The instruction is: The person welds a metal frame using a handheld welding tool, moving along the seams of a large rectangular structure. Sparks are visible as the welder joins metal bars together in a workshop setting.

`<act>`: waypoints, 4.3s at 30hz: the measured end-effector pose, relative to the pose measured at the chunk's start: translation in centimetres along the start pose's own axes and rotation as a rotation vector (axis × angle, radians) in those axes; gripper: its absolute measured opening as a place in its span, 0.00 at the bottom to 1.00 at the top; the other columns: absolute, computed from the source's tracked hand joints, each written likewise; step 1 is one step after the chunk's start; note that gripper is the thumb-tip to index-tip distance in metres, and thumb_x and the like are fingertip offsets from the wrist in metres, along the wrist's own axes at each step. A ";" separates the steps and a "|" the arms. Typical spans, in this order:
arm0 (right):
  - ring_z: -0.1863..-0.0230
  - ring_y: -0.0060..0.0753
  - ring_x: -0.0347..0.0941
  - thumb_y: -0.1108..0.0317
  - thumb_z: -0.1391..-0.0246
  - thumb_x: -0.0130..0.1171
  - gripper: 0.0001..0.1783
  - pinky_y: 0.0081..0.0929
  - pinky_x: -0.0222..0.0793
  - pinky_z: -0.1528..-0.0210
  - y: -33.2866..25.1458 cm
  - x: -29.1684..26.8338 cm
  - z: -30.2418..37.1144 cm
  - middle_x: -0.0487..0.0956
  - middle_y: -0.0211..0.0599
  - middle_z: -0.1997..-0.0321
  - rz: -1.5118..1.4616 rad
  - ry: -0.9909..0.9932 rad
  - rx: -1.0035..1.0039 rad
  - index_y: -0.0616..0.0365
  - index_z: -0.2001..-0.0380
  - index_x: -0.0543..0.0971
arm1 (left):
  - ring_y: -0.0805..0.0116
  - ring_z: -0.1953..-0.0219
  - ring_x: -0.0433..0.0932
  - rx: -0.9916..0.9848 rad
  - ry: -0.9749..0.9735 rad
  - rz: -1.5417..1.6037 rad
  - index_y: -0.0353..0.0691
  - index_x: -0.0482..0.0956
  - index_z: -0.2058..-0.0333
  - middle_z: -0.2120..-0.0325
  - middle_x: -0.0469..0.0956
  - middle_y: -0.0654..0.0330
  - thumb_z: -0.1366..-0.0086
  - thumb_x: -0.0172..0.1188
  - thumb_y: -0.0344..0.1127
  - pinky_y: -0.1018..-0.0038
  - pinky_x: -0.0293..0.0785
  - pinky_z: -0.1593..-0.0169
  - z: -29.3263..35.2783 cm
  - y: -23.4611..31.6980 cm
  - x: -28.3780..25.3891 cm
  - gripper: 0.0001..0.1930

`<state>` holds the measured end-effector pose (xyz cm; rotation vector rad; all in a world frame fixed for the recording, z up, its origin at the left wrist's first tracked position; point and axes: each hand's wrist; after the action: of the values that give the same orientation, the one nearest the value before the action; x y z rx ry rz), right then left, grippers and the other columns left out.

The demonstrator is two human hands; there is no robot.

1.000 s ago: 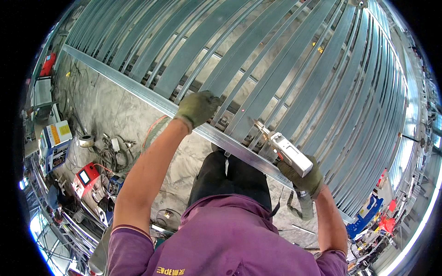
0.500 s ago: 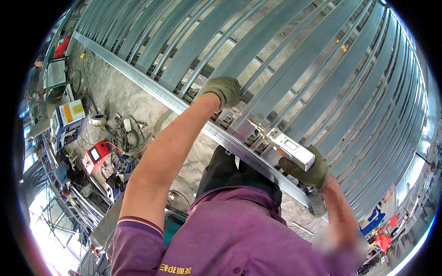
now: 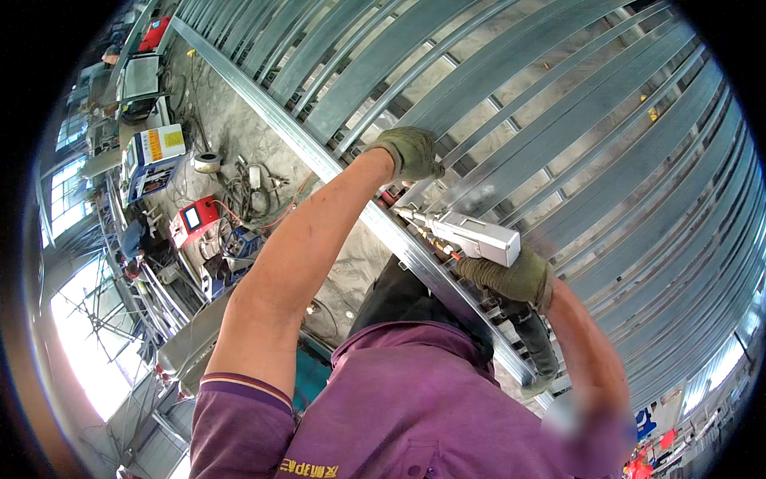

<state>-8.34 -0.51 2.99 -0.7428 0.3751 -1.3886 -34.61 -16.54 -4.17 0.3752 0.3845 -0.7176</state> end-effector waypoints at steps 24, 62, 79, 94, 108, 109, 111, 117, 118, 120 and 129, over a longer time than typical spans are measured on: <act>0.65 0.18 0.82 0.55 0.36 0.82 0.37 0.26 0.81 0.63 2.6 1.1 -3.3 0.91 0.31 0.57 -0.036 -0.061 -0.080 0.54 0.29 0.82 | 0.60 0.52 0.93 -0.039 -0.025 0.097 0.38 0.94 0.53 0.62 0.95 0.56 0.26 0.63 0.52 0.57 0.85 0.46 0.5 0.3 -0.7 0.23; 0.58 0.19 0.87 0.54 0.36 0.82 0.30 0.25 0.85 0.58 4.2 2.4 -3.6 0.93 0.33 0.55 0.034 0.031 -0.169 0.55 0.35 0.87 | 0.57 0.57 0.93 -0.007 -0.015 0.106 0.30 0.89 0.47 0.66 0.94 0.51 0.21 0.62 0.59 0.57 0.88 0.50 0.9 0.3 -1.4 0.31; 0.68 0.20 0.86 0.57 0.37 0.82 0.28 0.26 0.84 0.67 4.2 2.1 -3.3 0.91 0.31 0.65 0.066 0.026 -0.147 0.53 0.37 0.88 | 0.61 0.55 0.95 -0.032 -0.036 0.119 0.42 0.84 0.31 0.58 0.95 0.53 0.20 0.62 0.56 0.61 0.89 0.49 1.6 0.2 -1.6 0.29; 0.63 0.21 0.85 0.54 0.37 0.83 0.31 0.27 0.84 0.62 3.7 2.1 -2.6 0.92 0.34 0.58 0.090 0.013 -0.079 0.54 0.35 0.87 | 0.63 0.60 0.92 -0.007 0.010 0.217 0.33 0.90 0.45 0.66 0.94 0.55 0.22 0.64 0.56 0.61 0.87 0.49 2.6 0.0 -2.0 0.27; 0.54 0.28 0.89 0.52 0.37 0.81 0.30 0.35 0.84 0.49 3.4 3.8 2.2 0.94 0.42 0.54 0.123 0.192 -0.139 0.56 0.39 0.89 | 0.66 0.71 0.88 -0.011 -0.015 0.273 0.33 0.89 0.51 0.73 0.90 0.58 0.24 0.67 0.52 0.59 0.85 0.59 1.1 -0.7 -1.3 0.24; 0.53 0.29 0.89 0.52 0.38 0.81 0.29 0.35 0.84 0.48 3.6 3.9 2.4 0.94 0.43 0.52 0.100 0.192 -0.128 0.57 0.39 0.89 | 0.66 0.72 0.88 -0.007 -0.029 0.282 0.33 0.88 0.50 0.74 0.90 0.58 0.24 0.67 0.52 0.60 0.85 0.60 1.2 -0.7 -1.4 0.24; 0.52 0.30 0.89 0.52 0.38 0.81 0.28 0.35 0.84 0.47 3.4 4.0 2.8 0.94 0.44 0.51 0.078 0.198 -0.073 0.57 0.40 0.90 | 0.66 0.73 0.87 0.001 -0.055 0.303 0.33 0.87 0.49 0.76 0.88 0.58 0.24 0.66 0.52 0.60 0.84 0.61 1.2 -0.7 -1.6 0.24; 0.51 0.31 0.90 0.54 0.38 0.81 0.26 0.34 0.84 0.46 3.3 5.4 2.3 0.94 0.43 0.49 0.067 0.231 -0.084 0.57 0.43 0.90 | 0.60 0.66 0.91 0.105 -0.025 0.098 0.34 0.88 0.51 0.77 0.88 0.57 0.22 0.61 0.57 0.57 0.84 0.52 -0.1 -1.1 -0.9 0.27; 0.51 0.31 0.90 0.54 0.38 0.81 0.26 0.34 0.84 0.46 3.3 5.5 2.2 0.94 0.43 0.50 0.065 0.225 -0.050 0.57 0.43 0.90 | 0.59 0.63 0.91 0.137 -0.014 0.113 0.34 0.88 0.49 0.75 0.89 0.55 0.21 0.60 0.58 0.56 0.84 0.48 -0.1 -1.3 -0.6 0.28; 0.51 0.32 0.90 0.54 0.38 0.81 0.25 0.35 0.85 0.46 3.0 5.9 2.1 0.94 0.43 0.50 0.089 0.224 -0.026 0.57 0.44 0.90 | 0.56 0.57 0.92 0.167 0.053 0.074 0.34 0.88 0.45 0.71 0.91 0.53 0.20 0.58 0.61 0.56 0.83 0.43 -0.3 -2.1 -0.1 0.31; 0.50 0.35 0.91 0.55 0.38 0.81 0.24 0.37 0.85 0.46 0.1 5.6 1.5 0.94 0.44 0.50 0.092 0.244 -0.130 0.58 0.45 0.91 | 0.47 0.32 0.83 -0.014 0.172 -0.147 0.44 0.86 0.35 0.34 0.84 0.47 0.20 0.52 0.69 0.52 0.77 0.29 1.3 -7.1 -6.2 0.36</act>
<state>-6.36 -5.56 4.99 -0.6544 0.6884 -1.3808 -43.55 -18.59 -1.57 0.3998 0.5843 -0.8285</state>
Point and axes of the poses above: each hand's wrist, its own z-axis away from the middle knuckle, its own x-axis out of the palm, y = z × x
